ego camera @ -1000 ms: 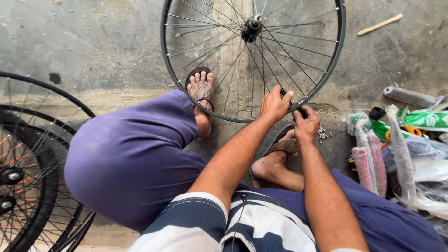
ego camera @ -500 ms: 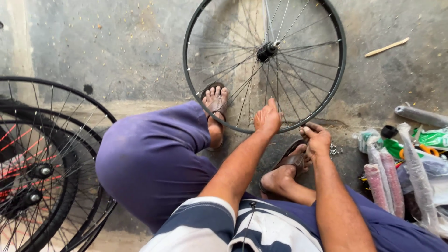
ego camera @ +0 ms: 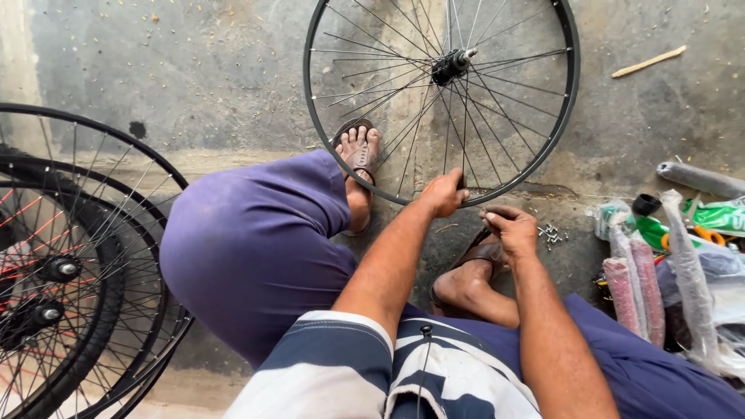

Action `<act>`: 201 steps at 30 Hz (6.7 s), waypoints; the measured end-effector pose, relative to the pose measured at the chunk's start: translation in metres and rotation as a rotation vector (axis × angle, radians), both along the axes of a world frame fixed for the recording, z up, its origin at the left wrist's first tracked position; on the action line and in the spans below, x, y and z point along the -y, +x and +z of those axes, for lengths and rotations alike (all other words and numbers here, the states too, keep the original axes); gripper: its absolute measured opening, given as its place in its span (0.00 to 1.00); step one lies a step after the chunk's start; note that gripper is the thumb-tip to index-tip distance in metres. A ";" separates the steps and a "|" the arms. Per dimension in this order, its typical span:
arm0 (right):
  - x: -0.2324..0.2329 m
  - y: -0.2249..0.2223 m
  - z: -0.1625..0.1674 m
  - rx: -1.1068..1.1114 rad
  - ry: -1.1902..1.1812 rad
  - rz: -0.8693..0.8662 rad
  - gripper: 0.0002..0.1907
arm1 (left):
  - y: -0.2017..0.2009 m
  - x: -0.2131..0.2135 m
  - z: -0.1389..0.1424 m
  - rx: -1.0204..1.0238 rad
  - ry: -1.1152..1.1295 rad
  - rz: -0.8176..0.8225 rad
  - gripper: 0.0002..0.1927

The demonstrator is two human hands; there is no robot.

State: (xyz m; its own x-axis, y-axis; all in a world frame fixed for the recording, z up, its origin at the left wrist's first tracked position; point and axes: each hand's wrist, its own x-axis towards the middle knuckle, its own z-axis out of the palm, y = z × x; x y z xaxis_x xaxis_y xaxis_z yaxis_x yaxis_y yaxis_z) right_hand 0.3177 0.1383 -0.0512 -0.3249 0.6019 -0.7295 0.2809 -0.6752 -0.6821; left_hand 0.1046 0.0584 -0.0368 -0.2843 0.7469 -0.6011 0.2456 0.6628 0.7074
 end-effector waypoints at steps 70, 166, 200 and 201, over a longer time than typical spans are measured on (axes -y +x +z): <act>0.027 -0.019 0.005 0.326 0.659 0.026 0.14 | 0.037 -0.029 0.023 0.004 0.164 0.168 0.16; 0.016 -0.049 0.054 -0.127 0.255 -0.302 0.12 | 0.022 -0.035 0.043 -0.006 0.203 0.076 0.30; 0.026 -0.060 0.017 0.197 0.337 -0.373 0.19 | -0.182 -0.101 0.064 -1.430 0.305 -0.571 0.09; 0.026 -0.059 0.016 0.240 0.342 -0.352 0.19 | -0.175 -0.096 0.062 -1.438 0.357 -0.529 0.09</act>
State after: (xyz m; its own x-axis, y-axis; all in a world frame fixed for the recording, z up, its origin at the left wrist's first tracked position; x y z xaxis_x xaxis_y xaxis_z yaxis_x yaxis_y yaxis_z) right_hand 0.2585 0.1124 -0.0347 0.0911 0.8602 -0.5018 0.2529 -0.5073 -0.8238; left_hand -0.0705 0.1540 0.0250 -0.1108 0.9818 0.1542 0.9652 0.1433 -0.2187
